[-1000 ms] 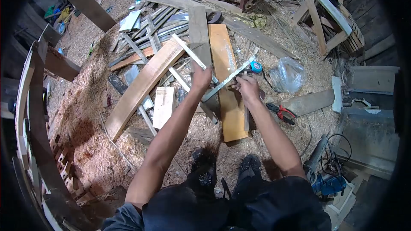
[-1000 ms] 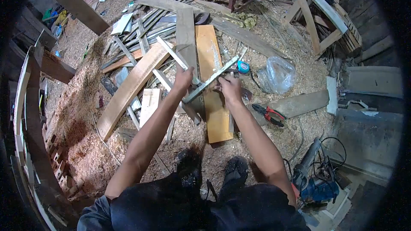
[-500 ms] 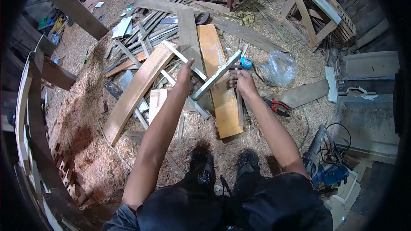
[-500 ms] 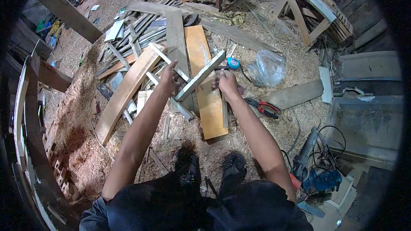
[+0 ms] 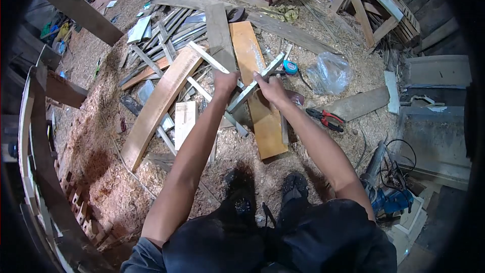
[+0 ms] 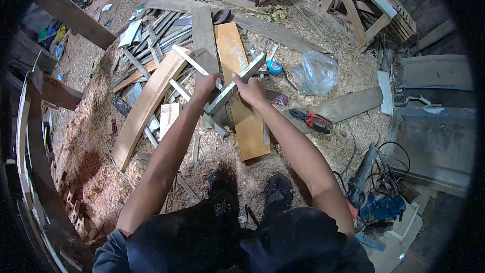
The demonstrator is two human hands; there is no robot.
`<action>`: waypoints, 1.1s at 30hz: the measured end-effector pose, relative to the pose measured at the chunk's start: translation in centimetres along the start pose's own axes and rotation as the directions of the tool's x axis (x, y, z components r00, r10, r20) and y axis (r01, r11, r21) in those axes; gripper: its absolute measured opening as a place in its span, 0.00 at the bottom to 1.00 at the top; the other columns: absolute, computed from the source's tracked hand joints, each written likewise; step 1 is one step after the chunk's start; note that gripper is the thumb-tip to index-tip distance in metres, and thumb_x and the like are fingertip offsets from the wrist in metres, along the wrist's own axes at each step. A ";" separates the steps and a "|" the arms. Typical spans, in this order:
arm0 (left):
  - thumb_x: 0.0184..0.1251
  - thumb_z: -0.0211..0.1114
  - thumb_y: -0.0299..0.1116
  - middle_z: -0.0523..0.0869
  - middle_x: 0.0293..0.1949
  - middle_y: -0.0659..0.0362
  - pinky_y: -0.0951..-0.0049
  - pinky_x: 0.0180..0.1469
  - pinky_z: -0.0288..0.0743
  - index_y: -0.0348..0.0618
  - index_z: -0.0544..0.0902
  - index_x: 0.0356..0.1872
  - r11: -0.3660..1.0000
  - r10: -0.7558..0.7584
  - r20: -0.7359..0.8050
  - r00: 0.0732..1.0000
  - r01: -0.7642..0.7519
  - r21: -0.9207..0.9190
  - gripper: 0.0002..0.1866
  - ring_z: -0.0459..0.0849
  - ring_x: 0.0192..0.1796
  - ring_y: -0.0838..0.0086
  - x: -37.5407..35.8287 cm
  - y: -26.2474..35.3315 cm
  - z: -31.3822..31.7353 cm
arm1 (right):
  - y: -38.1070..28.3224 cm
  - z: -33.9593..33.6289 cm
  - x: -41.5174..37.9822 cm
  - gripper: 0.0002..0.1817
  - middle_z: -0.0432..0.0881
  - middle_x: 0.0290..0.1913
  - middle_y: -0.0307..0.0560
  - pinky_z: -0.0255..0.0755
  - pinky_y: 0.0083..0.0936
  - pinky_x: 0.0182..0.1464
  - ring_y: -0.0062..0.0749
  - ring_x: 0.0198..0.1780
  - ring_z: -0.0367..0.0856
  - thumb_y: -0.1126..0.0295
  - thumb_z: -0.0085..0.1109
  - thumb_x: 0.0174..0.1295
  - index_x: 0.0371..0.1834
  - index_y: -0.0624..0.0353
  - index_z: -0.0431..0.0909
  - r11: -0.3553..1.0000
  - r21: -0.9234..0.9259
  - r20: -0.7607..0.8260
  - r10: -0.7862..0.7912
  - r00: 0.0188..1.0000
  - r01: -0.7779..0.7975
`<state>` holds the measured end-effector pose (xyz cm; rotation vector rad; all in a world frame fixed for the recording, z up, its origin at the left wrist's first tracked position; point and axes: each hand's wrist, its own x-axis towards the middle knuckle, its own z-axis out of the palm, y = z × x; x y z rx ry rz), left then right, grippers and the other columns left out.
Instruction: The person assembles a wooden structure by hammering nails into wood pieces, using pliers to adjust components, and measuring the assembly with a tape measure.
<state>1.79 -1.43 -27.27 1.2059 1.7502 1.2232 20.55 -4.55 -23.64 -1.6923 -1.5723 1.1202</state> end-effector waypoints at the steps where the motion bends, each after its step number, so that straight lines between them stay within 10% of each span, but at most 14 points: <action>1: 0.56 0.69 0.31 0.85 0.39 0.48 0.60 0.41 0.78 0.29 0.78 0.47 0.998 -0.024 -0.014 1.000 0.025 0.053 0.20 0.85 0.38 0.60 0.6 -1.1 0.5 | 0.8 0.2 0.9 0.36 0.87 0.34 0.57 0.75 0.38 0.46 0.38 0.40 0.85 0.39 0.57 0.67 0.37 0.70 0.84 0.999 0.007 0.009 -0.034 0.999 0.034; 5: 0.60 0.68 0.33 0.86 0.40 0.47 0.61 0.42 0.80 0.27 0.78 0.48 0.985 -0.143 0.026 0.989 0.140 0.100 0.20 0.85 0.40 0.61 1.5 -0.6 0.5 | 0.9 -0.4 1.4 0.31 0.86 0.31 0.46 0.75 0.34 0.42 0.30 0.36 0.81 0.44 0.55 0.72 0.34 0.68 0.84 0.996 -0.091 0.004 0.017 1.000 -0.017; 7: 0.65 0.63 0.36 0.84 0.36 0.48 0.60 0.34 0.80 0.26 0.78 0.49 0.915 -0.392 0.151 0.908 0.401 -0.041 0.20 0.84 0.35 0.64 -1.2 5.9 -1.6 | 2.4 -0.8 0.8 0.33 0.87 0.34 0.48 0.76 0.34 0.42 0.31 0.38 0.84 0.40 0.56 0.69 0.37 0.68 0.84 0.971 0.234 0.088 -0.082 0.993 0.059; 9: 0.66 0.60 0.36 0.82 0.32 0.50 0.61 0.29 0.78 0.27 0.78 0.48 0.915 -0.355 0.151 0.923 0.376 -0.149 0.20 0.83 0.30 0.65 -1.8 5.5 -2.2 | 3.4 -1.1 -0.1 0.28 0.85 0.33 0.37 0.75 0.25 0.40 0.20 0.36 0.80 0.44 0.62 0.68 0.37 0.64 0.83 0.866 0.482 0.000 -0.150 0.989 0.132; 13: 0.67 0.58 0.37 0.83 0.30 0.52 0.65 0.26 0.80 0.30 0.78 0.47 0.841 -0.386 0.289 0.876 0.463 -0.282 0.17 0.84 0.26 0.68 0.7 5.0 -3.6 | 4.0 -1.7 -1.4 0.20 0.83 0.39 0.37 0.73 0.16 0.43 0.18 0.39 0.80 0.57 0.69 0.66 0.47 0.65 0.78 0.894 0.436 -0.028 -0.104 0.994 0.106; 15: 0.68 0.56 0.36 0.87 0.32 0.52 0.66 0.31 0.85 0.33 0.79 0.46 0.752 -0.429 0.389 0.815 0.561 -0.346 0.15 0.87 0.29 0.68 0.5 6.8 -4.1 | 2.7 -2.1 -0.9 0.19 0.80 0.37 0.34 0.69 0.15 0.40 0.14 0.37 0.75 0.57 0.68 0.67 0.47 0.63 0.78 0.845 0.443 -0.009 -0.330 0.944 0.300; 27: 0.79 0.46 0.41 0.84 0.54 0.45 0.63 0.58 0.81 0.28 0.71 0.64 0.616 -0.113 0.569 0.815 0.507 -0.603 0.26 0.85 0.56 0.64 -1.8 15.4 -4.6 | -9.1 -7.8 -0.5 0.14 0.78 0.23 0.30 0.60 0.15 0.27 0.10 0.25 0.68 0.64 0.67 0.68 0.28 0.62 0.82 0.765 0.458 -0.148 -0.437 0.887 0.453; 31: 0.79 0.37 0.62 0.85 0.52 0.45 0.59 0.57 0.81 0.27 0.62 0.71 0.680 -0.046 0.710 0.702 0.543 -0.493 0.42 0.86 0.55 0.62 -4.1 21.0 -8.4 | -11.9 -10.5 -0.1 0.15 0.77 0.20 0.30 0.58 0.17 0.24 0.10 0.22 0.67 0.64 0.67 0.67 0.26 0.62 0.82 0.766 0.481 -0.152 -0.407 0.901 0.427; 33: 0.77 0.52 0.54 0.86 0.47 0.50 0.66 0.49 0.83 0.31 0.73 0.64 0.813 0.019 0.691 0.723 0.391 -0.431 0.32 0.87 0.46 0.69 -4.2 22.0 -9.4 | -12.3 -11.4 0.0 0.15 0.77 0.20 0.30 0.57 0.17 0.24 0.10 0.22 0.66 0.64 0.67 0.67 0.26 0.63 0.83 0.779 0.466 -0.143 -0.402 0.904 0.420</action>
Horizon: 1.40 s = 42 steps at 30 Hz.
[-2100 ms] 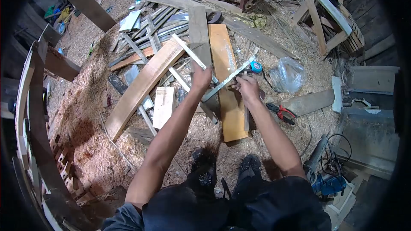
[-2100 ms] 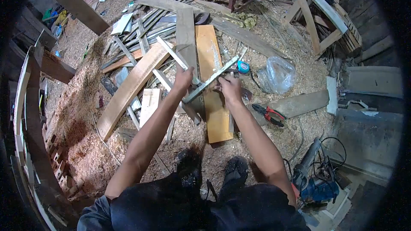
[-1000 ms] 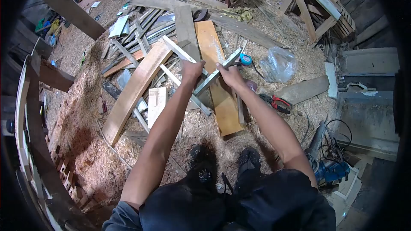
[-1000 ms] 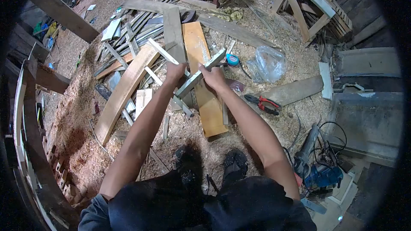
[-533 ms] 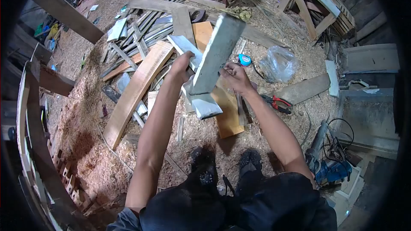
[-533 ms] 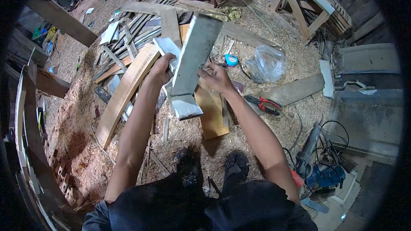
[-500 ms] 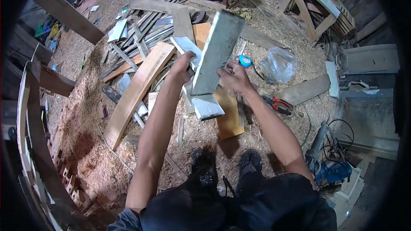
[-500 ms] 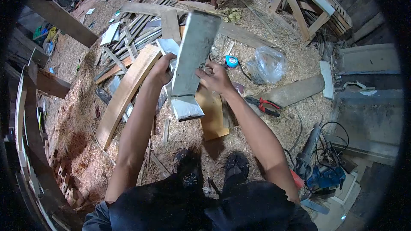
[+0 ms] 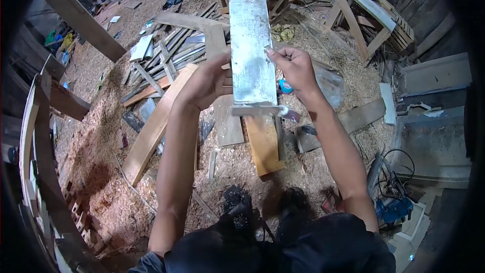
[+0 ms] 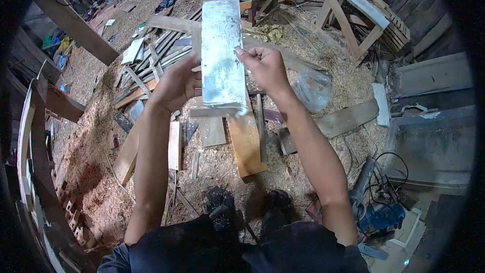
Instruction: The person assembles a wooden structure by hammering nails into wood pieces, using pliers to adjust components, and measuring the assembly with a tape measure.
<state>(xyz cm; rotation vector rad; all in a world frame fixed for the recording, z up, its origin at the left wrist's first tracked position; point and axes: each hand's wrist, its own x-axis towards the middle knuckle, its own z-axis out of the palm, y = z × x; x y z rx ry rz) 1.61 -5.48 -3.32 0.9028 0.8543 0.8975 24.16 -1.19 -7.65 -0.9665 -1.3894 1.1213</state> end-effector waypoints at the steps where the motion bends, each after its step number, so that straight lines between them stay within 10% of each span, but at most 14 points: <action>1: 0.76 0.58 0.50 0.87 0.45 0.53 0.68 0.46 0.83 0.33 0.77 0.60 0.987 0.044 -0.082 0.996 -0.031 0.155 0.28 0.87 0.42 0.71 -0.2 0.1 0.6 | 0.0 0.2 -0.3 0.15 0.78 0.21 0.30 0.58 0.17 0.24 0.10 0.23 0.67 0.63 0.67 0.67 0.26 0.63 0.83 1.000 -0.004 -0.013 0.015 1.000 -0.015; 8: 0.73 0.62 0.37 0.87 0.47 0.55 0.75 0.46 0.78 0.33 0.79 0.56 0.947 0.094 -0.235 0.967 -0.015 0.320 0.19 0.86 0.46 0.72 3.9 -2.1 -0.8 | 0.7 0.6 -0.1 0.18 0.82 0.26 0.34 0.65 0.17 0.30 0.13 0.27 0.71 0.59 0.67 0.68 0.32 0.67 0.85 0.999 0.000 -0.085 0.053 0.995 -0.053; 12: 0.76 0.59 0.35 0.86 0.49 0.54 0.75 0.50 0.79 0.32 0.77 0.57 0.989 0.103 -0.159 0.982 -0.118 -0.088 0.18 0.86 0.49 0.72 3.2 -1.9 2.2 | 1.5 -0.2 1.0 0.20 0.86 0.33 0.40 0.72 0.18 0.37 0.17 0.32 0.78 0.57 0.66 0.68 0.37 0.68 0.86 0.987 0.091 -0.130 0.146 0.981 -0.135; 15: 0.75 0.59 0.36 0.86 0.49 0.54 0.74 0.51 0.79 0.32 0.78 0.56 0.984 0.155 -0.204 0.967 -0.170 -0.058 0.18 0.86 0.48 0.72 3.7 -2.8 2.7 | 1.7 -0.9 1.1 0.20 0.87 0.35 0.41 0.73 0.19 0.39 0.17 0.34 0.80 0.56 0.66 0.69 0.40 0.67 0.85 0.971 0.181 -0.058 0.172 0.983 -0.159; 23: 0.74 0.59 0.32 0.86 0.49 0.51 0.69 0.53 0.79 0.28 0.76 0.59 0.962 0.179 -0.281 0.943 -0.227 -0.151 0.20 0.86 0.49 0.68 3.6 -3.1 1.7 | 1.2 -1.4 -4.5 0.14 0.79 0.27 0.30 0.59 0.15 0.25 0.12 0.22 0.68 0.55 0.61 0.72 0.37 0.55 0.84 0.915 0.133 -0.032 0.389 0.921 -0.382; 29: 0.72 0.63 0.27 0.84 0.55 0.48 0.72 0.57 0.78 0.29 0.68 0.67 0.883 0.465 -0.135 0.875 -0.450 0.132 0.26 0.84 0.54 0.71 3.1 -4.9 1.8 | 0.4 -0.8 -6.0 0.14 0.85 0.33 0.36 0.71 0.16 0.30 0.15 0.29 0.79 0.61 0.64 0.70 0.42 0.64 0.85 0.913 0.259 0.226 0.258 0.939 -0.314; 33: 0.68 0.66 0.21 0.88 0.47 0.49 0.68 0.49 0.83 0.33 0.69 0.64 0.823 0.492 -0.119 0.862 -0.416 0.387 0.26 0.88 0.47 0.69 1.7 -6.3 2.6 | 3.8 -2.1 -5.1 0.16 0.85 0.36 0.35 0.72 0.15 0.35 0.13 0.36 0.78 0.64 0.69 0.66 0.49 0.65 0.84 0.975 0.108 0.070 0.188 0.980 -0.195; 36: 0.64 0.67 0.26 0.86 0.31 0.45 0.60 0.34 0.82 0.50 0.74 0.64 0.278 0.790 0.113 0.602 -0.517 0.810 0.26 0.88 0.31 0.52 2.9 -10.9 1.5 | 4.6 -3.4 -5.3 0.24 0.84 0.41 0.37 0.74 0.18 0.40 0.16 0.43 0.79 0.57 0.73 0.62 0.53 0.64 0.82 0.975 0.166 -0.017 0.151 0.988 -0.147; 37: 0.63 0.66 0.25 0.86 0.30 0.47 0.57 0.33 0.81 0.55 0.74 0.66 0.363 0.691 0.066 0.720 -0.425 0.829 0.28 0.87 0.31 0.51 2.6 -12.1 1.7 | 4.5 -3.7 -5.5 0.29 0.84 0.44 0.38 0.75 0.21 0.45 0.18 0.46 0.79 0.53 0.74 0.60 0.56 0.64 0.80 0.978 0.173 -0.008 0.120 0.993 -0.117; 39: 0.62 0.65 0.24 0.85 0.27 0.50 0.56 0.32 0.81 0.55 0.75 0.67 0.156 0.732 0.196 0.653 -0.441 0.884 0.30 0.86 0.27 0.52 2.6 -13.9 1.3 | 4.8 -3.5 -6.6 0.33 0.84 0.48 0.41 0.75 0.24 0.51 0.22 0.50 0.80 0.49 0.75 0.58 0.56 0.63 0.78 0.979 0.163 0.049 -0.133 0.990 0.123; 42: 0.55 0.64 0.21 0.85 0.35 0.53 0.58 0.40 0.82 0.56 0.76 0.68 -0.015 0.746 0.279 0.604 -0.404 0.915 0.35 0.86 0.37 0.57 2.8 -16.1 0.0 | 4.8 -2.3 -8.4 0.31 0.84 0.50 0.44 0.73 0.28 0.57 0.29 0.53 0.81 0.47 0.71 0.61 0.54 0.64 0.79 0.999 -0.006 0.020 -0.039 0.999 0.039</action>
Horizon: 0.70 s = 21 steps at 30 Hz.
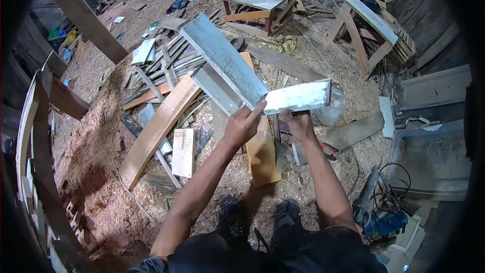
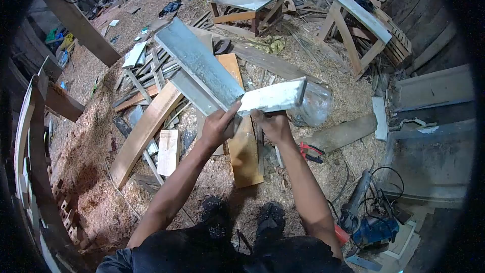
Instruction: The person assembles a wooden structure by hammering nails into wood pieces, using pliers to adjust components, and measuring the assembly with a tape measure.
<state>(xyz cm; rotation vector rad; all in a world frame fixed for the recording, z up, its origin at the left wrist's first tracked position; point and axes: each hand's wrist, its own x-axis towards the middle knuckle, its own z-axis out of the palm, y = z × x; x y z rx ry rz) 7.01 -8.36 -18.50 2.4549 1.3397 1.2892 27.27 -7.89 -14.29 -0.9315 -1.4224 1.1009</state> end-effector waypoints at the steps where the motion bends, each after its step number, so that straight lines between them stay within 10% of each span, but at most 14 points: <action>1: 0.54 0.64 0.21 0.86 0.37 0.53 0.59 0.42 0.82 0.56 0.76 0.68 0.999 0.040 -0.022 0.999 -0.040 0.023 0.35 0.86 0.40 0.58 -0.4 -0.2 0.3 | -0.7 0.5 -0.2 0.27 0.85 0.48 0.44 0.74 0.29 0.55 0.29 0.51 0.81 0.50 0.69 0.64 0.52 0.64 0.80 0.993 -0.112 -0.046 0.015 0.999 -0.020; 8: 0.56 0.66 0.24 0.85 0.45 0.53 0.58 0.63 0.78 0.55 0.77 0.68 0.986 0.122 0.129 0.984 -0.135 0.096 0.34 0.85 0.49 0.58 -0.4 -1.0 0.0 | 4.5 1.9 -0.5 0.13 0.85 0.41 0.44 0.73 0.31 0.50 0.31 0.44 0.81 0.66 0.59 0.67 0.46 0.65 0.82 0.927 0.084 -0.265 0.374 0.889 -0.365; 12: 0.57 0.72 0.27 0.85 0.41 0.52 0.58 0.63 0.78 0.44 0.78 0.65 0.980 0.073 0.050 0.996 -0.063 -0.189 0.31 0.88 0.46 0.58 -1.5 -1.7 -0.7 | 5.4 1.9 -0.5 0.14 0.85 0.40 0.46 0.73 0.33 0.51 0.32 0.45 0.82 0.65 0.58 0.66 0.45 0.66 0.82 0.920 0.087 -0.325 0.388 0.863 -0.381; 15: 0.59 0.72 0.27 0.85 0.37 0.53 0.59 0.56 0.82 0.40 0.81 0.58 0.973 -0.021 -0.145 0.989 -0.013 -0.229 0.24 0.89 0.40 0.61 -2.7 -1.8 -0.5 | 6.0 2.3 -0.9 0.18 0.86 0.41 0.49 0.72 0.33 0.53 0.33 0.46 0.81 0.61 0.58 0.67 0.46 0.68 0.84 0.913 0.041 -0.351 0.393 0.850 -0.405; 17: 0.62 0.73 0.28 0.84 0.43 0.47 0.67 0.44 0.84 0.34 0.72 0.56 0.673 -0.501 -0.114 0.858 0.303 -0.675 0.25 0.87 0.46 0.70 -3.4 -0.9 0.9 | 5.8 2.6 -0.8 0.19 0.86 0.41 0.49 0.72 0.33 0.52 0.33 0.44 0.81 0.60 0.58 0.67 0.45 0.69 0.83 0.912 0.095 -0.340 0.407 0.848 -0.400; 21: 0.60 0.75 0.34 0.78 0.55 0.39 0.52 0.58 0.76 0.33 0.68 0.60 0.694 -0.464 0.014 0.886 0.374 -0.615 0.32 0.80 0.60 0.61 -0.6 0.0 0.4 | 5.4 2.0 -0.8 0.17 0.83 0.33 0.42 0.73 0.30 0.40 0.29 0.34 0.80 0.60 0.58 0.68 0.38 0.67 0.83 0.911 0.093 -0.323 0.410 0.853 -0.403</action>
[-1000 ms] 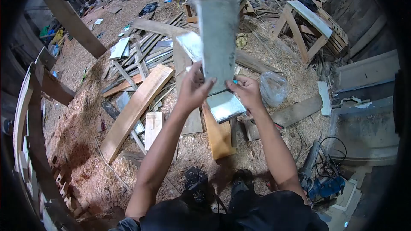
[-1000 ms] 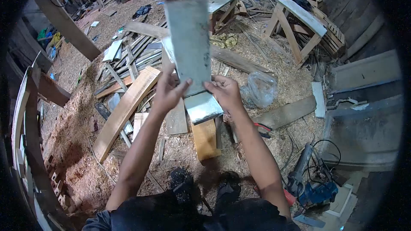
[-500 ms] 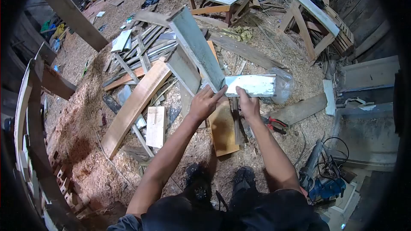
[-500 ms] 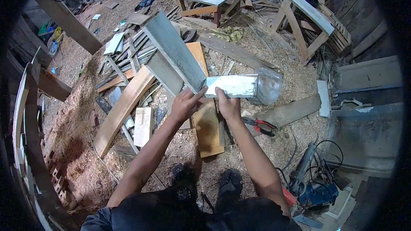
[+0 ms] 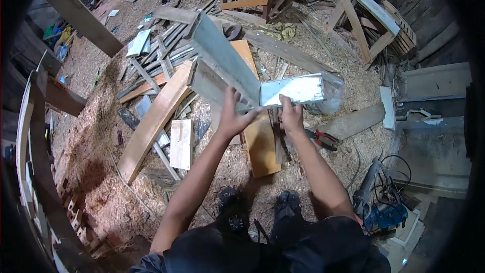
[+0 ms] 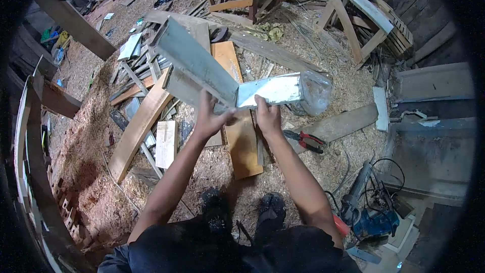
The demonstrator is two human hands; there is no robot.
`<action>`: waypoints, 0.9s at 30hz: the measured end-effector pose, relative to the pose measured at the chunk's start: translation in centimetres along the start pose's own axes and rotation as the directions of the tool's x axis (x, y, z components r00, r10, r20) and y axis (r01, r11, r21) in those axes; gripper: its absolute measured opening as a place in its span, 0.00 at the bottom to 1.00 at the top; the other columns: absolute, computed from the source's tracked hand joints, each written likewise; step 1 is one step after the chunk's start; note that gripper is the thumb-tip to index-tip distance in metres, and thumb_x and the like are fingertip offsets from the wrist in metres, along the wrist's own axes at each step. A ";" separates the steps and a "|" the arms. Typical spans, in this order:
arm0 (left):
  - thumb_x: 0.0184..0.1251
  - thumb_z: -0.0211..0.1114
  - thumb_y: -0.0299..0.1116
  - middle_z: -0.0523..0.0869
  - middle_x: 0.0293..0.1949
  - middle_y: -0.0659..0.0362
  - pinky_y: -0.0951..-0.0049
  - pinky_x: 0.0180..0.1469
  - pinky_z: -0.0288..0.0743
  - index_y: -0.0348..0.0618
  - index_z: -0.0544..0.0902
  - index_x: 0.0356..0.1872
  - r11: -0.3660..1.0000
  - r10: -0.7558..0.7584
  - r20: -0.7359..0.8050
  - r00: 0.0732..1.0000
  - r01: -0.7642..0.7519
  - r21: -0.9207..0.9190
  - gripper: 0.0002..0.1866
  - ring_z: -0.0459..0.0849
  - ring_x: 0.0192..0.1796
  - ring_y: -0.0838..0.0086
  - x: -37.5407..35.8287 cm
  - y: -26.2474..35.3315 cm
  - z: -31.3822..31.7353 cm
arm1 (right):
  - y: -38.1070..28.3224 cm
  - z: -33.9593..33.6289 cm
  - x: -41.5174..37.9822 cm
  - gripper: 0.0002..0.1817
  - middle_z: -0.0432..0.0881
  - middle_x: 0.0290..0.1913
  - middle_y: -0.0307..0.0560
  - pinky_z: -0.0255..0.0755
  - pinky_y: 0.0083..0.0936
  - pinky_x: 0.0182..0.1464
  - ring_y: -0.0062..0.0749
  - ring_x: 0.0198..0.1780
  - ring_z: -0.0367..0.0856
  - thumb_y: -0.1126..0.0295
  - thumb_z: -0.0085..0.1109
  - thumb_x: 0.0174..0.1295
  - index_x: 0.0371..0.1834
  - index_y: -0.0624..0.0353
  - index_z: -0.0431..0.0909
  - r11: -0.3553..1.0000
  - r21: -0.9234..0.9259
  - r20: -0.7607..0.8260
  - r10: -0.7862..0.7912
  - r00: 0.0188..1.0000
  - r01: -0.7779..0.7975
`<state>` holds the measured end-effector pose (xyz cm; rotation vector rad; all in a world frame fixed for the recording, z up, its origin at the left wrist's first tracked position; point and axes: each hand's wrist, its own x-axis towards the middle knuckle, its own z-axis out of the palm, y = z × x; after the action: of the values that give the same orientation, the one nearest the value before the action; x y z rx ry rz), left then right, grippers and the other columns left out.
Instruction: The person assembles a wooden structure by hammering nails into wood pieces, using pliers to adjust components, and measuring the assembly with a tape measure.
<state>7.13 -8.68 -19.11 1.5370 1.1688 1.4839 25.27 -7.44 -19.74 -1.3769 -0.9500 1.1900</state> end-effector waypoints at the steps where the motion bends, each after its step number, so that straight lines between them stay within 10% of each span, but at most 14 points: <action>1: 0.59 0.76 0.36 0.77 0.57 0.38 0.47 0.62 0.73 0.33 0.68 0.60 0.995 -0.004 0.078 0.997 -0.003 0.096 0.33 0.78 0.62 0.57 0.6 0.4 0.2 | -0.5 -0.2 0.0 0.13 0.77 0.27 0.36 0.65 0.24 0.27 0.20 0.23 0.72 0.62 0.58 0.68 0.33 0.60 0.81 0.982 0.154 0.035 0.102 0.994 -0.106; 6: 0.57 0.76 0.41 0.81 0.58 0.41 0.51 0.71 0.58 0.36 0.75 0.62 0.953 -0.094 0.525 0.846 -0.076 0.294 0.34 0.76 0.61 0.47 3.8 -0.5 -0.2 | -1.5 -0.4 0.2 0.11 0.73 0.22 0.31 0.58 0.21 0.22 0.15 0.20 0.66 0.62 0.58 0.69 0.33 0.57 0.78 0.970 0.215 0.042 0.107 0.993 -0.114; 8: 0.58 0.75 0.36 0.84 0.56 0.46 0.61 0.62 0.74 0.31 0.77 0.59 0.904 0.031 0.602 0.798 -0.280 0.324 0.30 0.83 0.56 0.59 4.4 0.4 -1.0 | -2.3 0.2 -0.3 0.14 0.70 0.22 0.30 0.56 0.19 0.22 0.14 0.20 0.65 0.59 0.59 0.70 0.31 0.56 0.76 0.975 0.193 0.027 0.106 0.994 -0.109; 11: 0.57 0.76 0.35 0.83 0.57 0.47 0.60 0.61 0.77 0.32 0.74 0.63 0.985 -0.153 0.490 0.858 0.175 0.001 0.33 0.83 0.56 0.59 3.8 2.0 -1.6 | -5.4 -0.4 -1.2 0.17 0.77 0.27 0.32 0.64 0.20 0.26 0.15 0.28 0.72 0.54 0.63 0.69 0.41 0.59 0.81 0.986 -0.083 0.201 -0.123 0.972 0.142; 14: 0.56 0.77 0.35 0.79 0.60 0.46 0.59 0.64 0.77 0.32 0.67 0.68 0.831 -0.424 0.445 0.788 0.534 -0.155 0.40 0.80 0.60 0.59 5.0 4.8 -3.8 | -11.4 -1.9 -2.3 0.23 0.78 0.29 0.30 0.64 0.15 0.31 0.12 0.30 0.72 0.53 0.66 0.68 0.52 0.63 0.81 0.971 0.037 0.423 -0.229 0.877 0.236; 18: 0.65 0.67 0.53 0.70 0.70 0.40 0.46 0.72 0.67 0.33 0.56 0.75 0.343 -0.200 0.375 0.905 0.423 -0.839 0.47 0.73 0.70 0.48 6.2 5.9 -3.6 | -15.6 -2.6 -1.1 0.24 0.75 0.28 0.27 0.60 0.12 0.29 0.07 0.28 0.66 0.53 0.67 0.68 0.52 0.65 0.80 0.936 -0.131 0.365 -0.260 0.894 0.326; 20: 0.74 0.54 0.59 0.68 0.71 0.39 0.42 0.75 0.61 0.33 0.58 0.75 0.149 -0.145 0.357 0.923 0.377 -0.914 0.42 0.70 0.71 0.46 6.7 7.0 -3.6 | -15.9 -2.5 0.3 0.23 0.77 0.28 0.28 0.63 0.14 0.31 0.08 0.29 0.68 0.52 0.66 0.68 0.49 0.65 0.81 0.923 -0.143 0.410 -0.273 0.870 0.357; 24: 0.79 0.51 0.53 0.83 0.56 0.47 0.53 0.58 0.83 0.40 0.73 0.65 -0.016 -0.337 0.517 0.787 0.544 -0.839 0.28 0.85 0.57 0.57 6.8 7.1 -3.4 | -15.2 -1.2 1.8 0.24 0.81 0.30 0.33 0.69 0.17 0.37 0.12 0.34 0.73 0.50 0.63 0.70 0.41 0.66 0.84 0.900 -0.201 0.465 -0.259 0.847 0.386; 27: 0.79 0.53 0.50 0.87 0.51 0.51 0.59 0.51 0.87 0.39 0.77 0.60 0.071 -0.372 0.603 0.705 0.670 -0.739 0.25 0.89 0.48 0.63 7.4 5.2 -4.0 | -15.0 -0.5 1.8 0.26 0.84 0.34 0.37 0.71 0.19 0.43 0.16 0.38 0.76 0.47 0.61 0.70 0.39 0.66 0.86 0.924 -0.240 0.492 -0.148 0.858 0.298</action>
<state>3.46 -4.04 -11.14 0.2894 0.3445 0.9896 27.02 -3.55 -5.28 -1.1851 -1.6578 1.2509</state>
